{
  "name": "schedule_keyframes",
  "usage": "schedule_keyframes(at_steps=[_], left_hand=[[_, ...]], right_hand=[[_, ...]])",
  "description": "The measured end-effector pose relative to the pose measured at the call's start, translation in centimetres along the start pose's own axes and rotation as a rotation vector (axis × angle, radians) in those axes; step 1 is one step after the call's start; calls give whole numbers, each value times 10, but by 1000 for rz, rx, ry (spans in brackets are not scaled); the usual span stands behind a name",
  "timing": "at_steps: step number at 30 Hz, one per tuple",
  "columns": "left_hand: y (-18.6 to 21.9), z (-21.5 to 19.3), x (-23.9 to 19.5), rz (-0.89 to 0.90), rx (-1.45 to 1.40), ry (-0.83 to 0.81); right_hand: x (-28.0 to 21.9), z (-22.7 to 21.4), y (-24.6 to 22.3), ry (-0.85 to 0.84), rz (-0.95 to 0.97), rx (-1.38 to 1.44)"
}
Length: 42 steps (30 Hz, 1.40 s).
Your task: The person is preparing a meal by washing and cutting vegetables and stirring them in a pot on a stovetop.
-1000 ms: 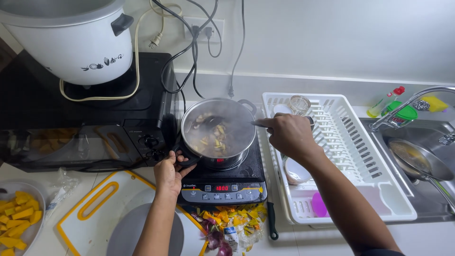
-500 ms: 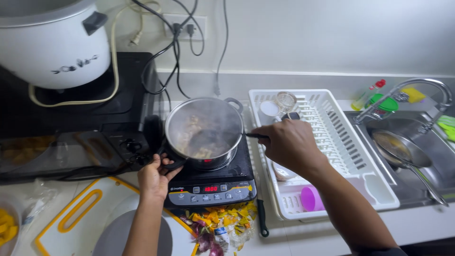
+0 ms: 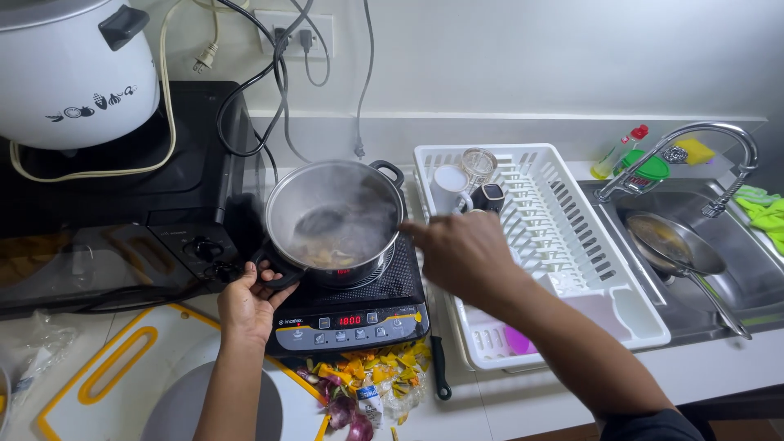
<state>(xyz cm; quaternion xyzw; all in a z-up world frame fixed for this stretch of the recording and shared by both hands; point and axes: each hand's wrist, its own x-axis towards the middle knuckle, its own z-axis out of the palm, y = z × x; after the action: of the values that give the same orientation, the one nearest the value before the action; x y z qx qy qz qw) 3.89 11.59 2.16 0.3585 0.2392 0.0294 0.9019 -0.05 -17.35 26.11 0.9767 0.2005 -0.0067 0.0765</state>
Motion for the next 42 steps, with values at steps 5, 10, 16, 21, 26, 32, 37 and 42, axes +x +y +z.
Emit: schedule_keyframes(at_steps=[5, 10, 16, 21, 26, 32, 37, 42], left_hand=[[1, 5, -7, 36, 43, -9], [1, 2, -3, 21, 29, 8], [-1, 5, -8, 45, -22, 27], [-2, 7, -9, 75, -24, 17], [-3, 7, -9, 84, -15, 13], [-4, 2, 4, 63, -45, -20], [-4, 8, -2, 53, -16, -1], [-11, 4, 3, 68, -33, 7]], right_hand=[[44, 62, 28, 275, -34, -284], [33, 45, 7, 304, -203, -453], [13, -35, 24, 55, -247, -197], [54, -13, 42, 42, -209, 95], [57, 48, 16, 155, -64, 105], [29, 34, 24, 244, 83, -14], [33, 64, 24, 173, 176, -111], [27, 107, 1, 342, -102, 16]])
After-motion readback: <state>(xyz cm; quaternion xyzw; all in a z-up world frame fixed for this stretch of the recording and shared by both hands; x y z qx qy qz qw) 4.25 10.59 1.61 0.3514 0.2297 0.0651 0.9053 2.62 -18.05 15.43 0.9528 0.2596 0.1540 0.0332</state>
